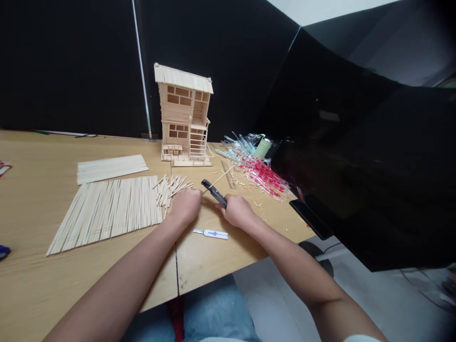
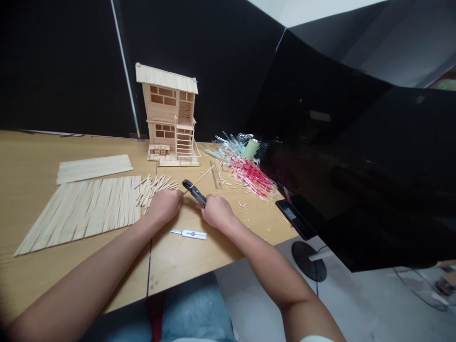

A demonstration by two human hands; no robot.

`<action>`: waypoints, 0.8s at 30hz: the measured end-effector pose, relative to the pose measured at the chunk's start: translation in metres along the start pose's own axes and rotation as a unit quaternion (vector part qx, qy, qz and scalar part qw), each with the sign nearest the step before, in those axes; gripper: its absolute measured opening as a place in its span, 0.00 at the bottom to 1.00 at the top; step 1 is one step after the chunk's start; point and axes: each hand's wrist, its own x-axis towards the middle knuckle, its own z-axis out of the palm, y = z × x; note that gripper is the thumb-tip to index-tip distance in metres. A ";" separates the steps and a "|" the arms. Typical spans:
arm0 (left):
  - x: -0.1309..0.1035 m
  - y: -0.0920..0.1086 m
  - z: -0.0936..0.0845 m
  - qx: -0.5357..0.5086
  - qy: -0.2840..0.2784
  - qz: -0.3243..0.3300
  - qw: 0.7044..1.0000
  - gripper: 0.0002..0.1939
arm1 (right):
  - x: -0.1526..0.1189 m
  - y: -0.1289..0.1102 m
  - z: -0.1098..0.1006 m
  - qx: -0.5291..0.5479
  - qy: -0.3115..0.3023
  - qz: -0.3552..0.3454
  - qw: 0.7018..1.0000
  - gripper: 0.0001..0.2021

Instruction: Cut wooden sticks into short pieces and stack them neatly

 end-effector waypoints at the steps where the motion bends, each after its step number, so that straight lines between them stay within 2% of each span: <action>1: -0.001 0.001 -0.001 0.000 -0.003 -0.001 1.000 0.15 | 0.001 0.002 0.002 0.004 0.002 -0.003 1.000 0.17; 7: -0.003 0.006 -0.005 -0.010 -0.014 -0.007 1.000 0.16 | 0.003 0.013 0.010 0.023 0.007 -0.020 1.000 0.14; 16: -0.008 0.006 -0.007 -0.018 -0.009 -0.008 1.000 0.16 | 0.000 0.016 0.014 0.045 0.022 -0.023 0.998 0.13; 24: -0.008 0.000 -0.009 -0.029 -0.001 -0.030 0.999 0.16 | 0.008 0.028 0.007 0.081 0.046 -0.004 0.996 0.12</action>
